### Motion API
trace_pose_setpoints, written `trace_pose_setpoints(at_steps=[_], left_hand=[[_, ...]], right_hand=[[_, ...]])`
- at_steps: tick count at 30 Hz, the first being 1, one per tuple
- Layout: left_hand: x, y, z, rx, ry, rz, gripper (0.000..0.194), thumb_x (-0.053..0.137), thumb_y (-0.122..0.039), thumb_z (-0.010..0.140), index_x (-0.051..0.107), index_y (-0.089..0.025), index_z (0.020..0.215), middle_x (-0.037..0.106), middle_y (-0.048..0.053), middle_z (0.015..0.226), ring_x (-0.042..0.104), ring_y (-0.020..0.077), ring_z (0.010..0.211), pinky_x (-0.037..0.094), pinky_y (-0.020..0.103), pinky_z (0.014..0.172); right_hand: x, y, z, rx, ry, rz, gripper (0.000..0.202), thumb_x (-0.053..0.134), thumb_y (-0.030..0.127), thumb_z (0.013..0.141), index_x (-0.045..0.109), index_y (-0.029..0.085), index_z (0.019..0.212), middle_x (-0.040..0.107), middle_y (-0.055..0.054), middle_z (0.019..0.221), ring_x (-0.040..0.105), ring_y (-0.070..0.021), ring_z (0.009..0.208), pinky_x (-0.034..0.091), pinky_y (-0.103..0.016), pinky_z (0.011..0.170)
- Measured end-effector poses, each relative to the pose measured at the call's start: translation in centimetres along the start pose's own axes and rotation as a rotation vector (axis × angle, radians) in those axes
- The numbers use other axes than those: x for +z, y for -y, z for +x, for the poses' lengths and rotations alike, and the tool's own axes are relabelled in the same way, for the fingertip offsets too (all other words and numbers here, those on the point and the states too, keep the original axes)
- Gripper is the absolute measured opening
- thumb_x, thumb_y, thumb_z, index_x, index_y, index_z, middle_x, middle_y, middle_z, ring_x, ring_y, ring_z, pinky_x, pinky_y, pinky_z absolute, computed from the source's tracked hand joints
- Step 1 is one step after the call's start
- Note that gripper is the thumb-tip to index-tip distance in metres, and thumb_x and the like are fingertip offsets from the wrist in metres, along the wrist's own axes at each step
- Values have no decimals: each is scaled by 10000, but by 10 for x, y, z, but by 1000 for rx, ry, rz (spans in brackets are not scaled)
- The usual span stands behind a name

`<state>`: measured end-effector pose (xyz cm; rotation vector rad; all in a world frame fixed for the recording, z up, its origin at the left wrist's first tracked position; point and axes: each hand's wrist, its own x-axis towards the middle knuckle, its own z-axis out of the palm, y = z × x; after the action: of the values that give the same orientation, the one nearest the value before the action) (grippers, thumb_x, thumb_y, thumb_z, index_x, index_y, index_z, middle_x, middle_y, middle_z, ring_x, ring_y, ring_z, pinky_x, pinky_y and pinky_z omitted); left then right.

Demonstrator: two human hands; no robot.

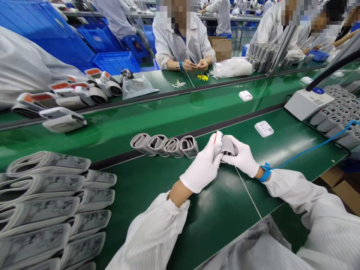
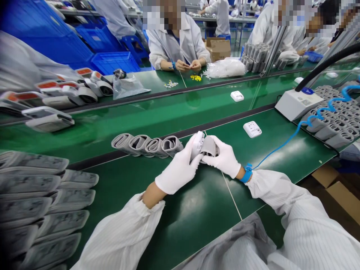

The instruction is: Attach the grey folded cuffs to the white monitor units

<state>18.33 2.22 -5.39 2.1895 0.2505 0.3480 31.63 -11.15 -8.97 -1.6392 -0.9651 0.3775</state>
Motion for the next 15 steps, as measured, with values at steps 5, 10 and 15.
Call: trace_pose_setpoints(at_steps=[5, 10, 15], left_hand=[[-4, -5, 1, -21, 38, 1, 820, 524, -153, 922, 150, -148, 1652, 454, 181, 1601, 546, 275, 1404, 446, 395, 1171], [1, -1, 4, -133, -165, -90, 751, 592, -103, 839, 389, -192, 1556, 575, 126, 1508, 574, 279, 1373, 448, 423, 1170], [-2, -2, 10, -152, -366, -336, 531, 672, -67, 728, 633, -199, 1241, 737, 76, 1231, 689, 264, 1171, 533, 400, 1048]], right_hand=[[0, -1, -2, 16, 30, 13, 709, 801, 360, 732, 598, 185, 1388, 706, -27, 1113, 678, -214, 958, 571, -302, 894], [0, -5, -5, 9, 132, 72, 847, 789, 421, 801, 468, 173, 1545, 691, -66, 1260, 689, -253, 1073, 559, -352, 995], [-8, -13, 5, -5, 115, 181, 594, 544, 593, 999, 661, 164, 1393, 716, -107, 1283, 712, -264, 1082, 586, -402, 992]])
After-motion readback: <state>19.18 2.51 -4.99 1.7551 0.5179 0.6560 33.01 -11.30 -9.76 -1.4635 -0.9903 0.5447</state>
